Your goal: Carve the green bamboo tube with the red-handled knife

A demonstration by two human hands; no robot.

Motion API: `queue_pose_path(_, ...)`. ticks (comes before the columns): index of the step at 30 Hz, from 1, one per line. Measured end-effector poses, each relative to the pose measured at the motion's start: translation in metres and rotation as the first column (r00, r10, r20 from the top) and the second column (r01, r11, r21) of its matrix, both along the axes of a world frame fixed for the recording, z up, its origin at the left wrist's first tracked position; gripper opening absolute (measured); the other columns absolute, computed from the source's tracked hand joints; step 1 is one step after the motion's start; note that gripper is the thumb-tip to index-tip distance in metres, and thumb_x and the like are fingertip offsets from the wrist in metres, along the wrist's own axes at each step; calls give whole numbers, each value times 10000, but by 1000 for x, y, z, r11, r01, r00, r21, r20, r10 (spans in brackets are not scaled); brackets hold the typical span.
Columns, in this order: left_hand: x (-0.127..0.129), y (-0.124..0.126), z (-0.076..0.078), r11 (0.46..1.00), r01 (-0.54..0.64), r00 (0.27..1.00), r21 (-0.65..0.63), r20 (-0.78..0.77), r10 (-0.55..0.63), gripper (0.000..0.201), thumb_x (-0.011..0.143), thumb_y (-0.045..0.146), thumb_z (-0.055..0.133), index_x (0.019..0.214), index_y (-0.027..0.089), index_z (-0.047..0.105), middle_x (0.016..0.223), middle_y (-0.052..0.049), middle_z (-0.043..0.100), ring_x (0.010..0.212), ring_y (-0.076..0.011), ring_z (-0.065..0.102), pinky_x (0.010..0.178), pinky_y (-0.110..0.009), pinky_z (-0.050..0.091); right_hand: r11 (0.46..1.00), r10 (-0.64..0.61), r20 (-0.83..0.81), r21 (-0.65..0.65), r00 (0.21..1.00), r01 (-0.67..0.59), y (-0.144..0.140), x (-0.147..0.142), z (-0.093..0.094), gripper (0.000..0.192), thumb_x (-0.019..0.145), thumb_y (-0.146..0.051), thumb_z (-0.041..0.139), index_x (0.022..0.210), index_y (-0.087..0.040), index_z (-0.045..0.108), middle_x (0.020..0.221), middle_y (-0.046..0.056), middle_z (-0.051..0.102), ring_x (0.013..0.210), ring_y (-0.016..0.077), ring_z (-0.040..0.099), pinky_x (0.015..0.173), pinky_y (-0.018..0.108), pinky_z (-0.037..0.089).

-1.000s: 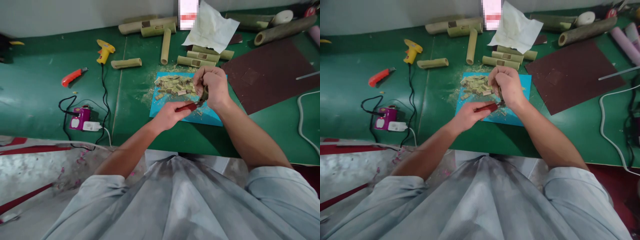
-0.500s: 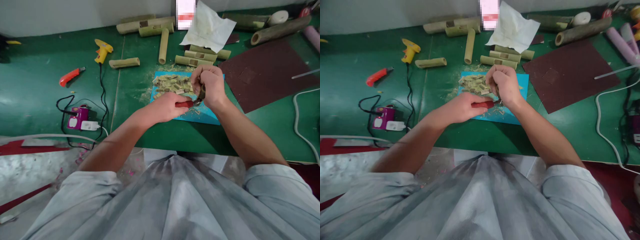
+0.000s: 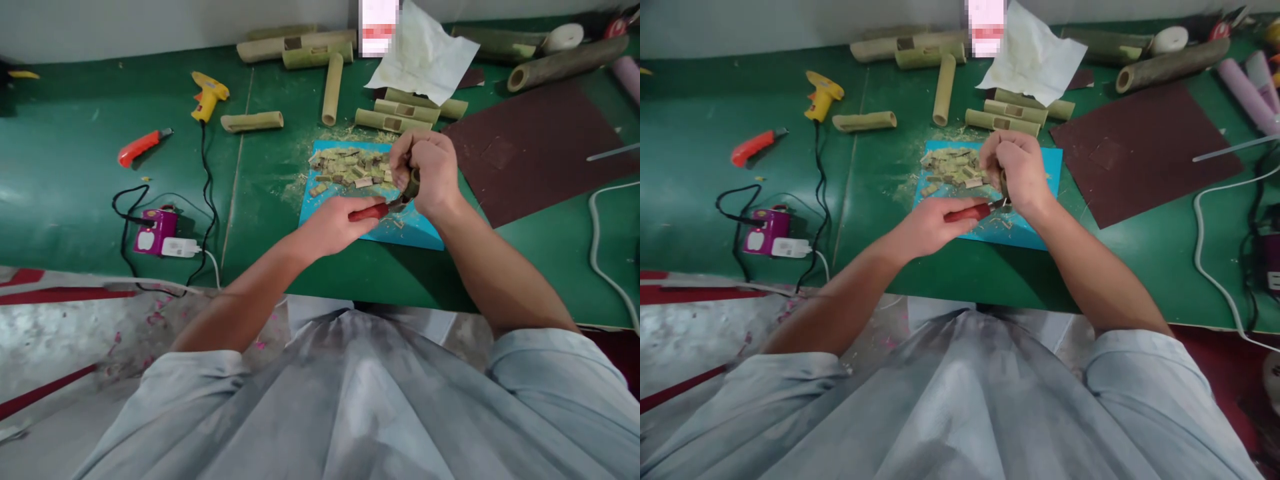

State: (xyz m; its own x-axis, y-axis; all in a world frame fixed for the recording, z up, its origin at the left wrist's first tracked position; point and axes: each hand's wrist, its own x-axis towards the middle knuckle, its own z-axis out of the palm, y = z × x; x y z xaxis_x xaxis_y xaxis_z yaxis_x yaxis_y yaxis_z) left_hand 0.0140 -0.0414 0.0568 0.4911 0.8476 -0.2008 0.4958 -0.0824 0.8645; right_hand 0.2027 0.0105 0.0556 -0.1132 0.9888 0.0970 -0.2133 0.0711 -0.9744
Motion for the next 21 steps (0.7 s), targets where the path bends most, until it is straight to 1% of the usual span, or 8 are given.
queue_pose_path(3,-6,8,18,993,91,992,74,-93,-84,457,923,288,658,1346,165,778,1112,-58,843,961,-203,756,902,-293,569,1000,7,-1,3,1000,-7,2,1,-4,150,688,-258,556,550,-273,612,397,-27,396,362,135,290,409,309,199)
queue_pose_path(6,-6,14,28,984,152,978,91,-157,-136,422,923,280,641,1306,198,798,976,-26,828,820,-172,706,777,-271,533,1000,13,6,-8,1000,-13,3,2,-6,158,711,-246,555,564,-262,609,412,-22,397,377,133,304,413,303,218)
queue_pose_path(10,-3,25,29,981,190,963,42,-205,-177,391,900,295,672,1257,233,820,894,-18,809,764,-169,663,738,-276,495,1000,8,-3,-11,1000,-8,1,1,-3,151,689,-217,528,567,-255,609,405,-19,416,383,129,309,422,310,221)
queue_pose_path(14,0,36,28,968,250,945,-1,-215,-245,357,871,311,681,1175,226,848,908,-14,799,782,-164,640,725,-271,455,1000,-20,-24,-3,1000,20,-1,0,-2,156,638,-215,501,544,-263,615,383,-30,416,345,132,295,400,325,195)
queue_pose_path(17,3,37,28,975,224,957,-14,-187,-222,382,867,340,675,1186,215,844,905,-14,794,757,-152,604,695,-261,435,1000,-24,-13,-2,1000,24,-1,-1,-2,163,684,-235,520,545,-272,597,392,-33,417,343,132,294,397,325,198)
queue_pose_path(19,5,36,27,980,196,968,-36,-155,-199,386,864,344,672,1182,206,844,863,-5,773,703,-132,554,662,-251,413,999,-37,-5,-1,999,37,-2,-1,-2,187,726,-264,543,544,-279,586,392,-36,407,343,130,286,397,322,193)
queue_pose_path(21,7,34,25,983,176,975,-61,-127,-182,358,860,328,670,1137,189,851,799,4,729,655,-114,500,630,-247,384,999,-47,0,3,999,47,-3,-2,-2,209,745,-300,571,537,-290,581,391,-39,393,342,132,280,397,327,190)
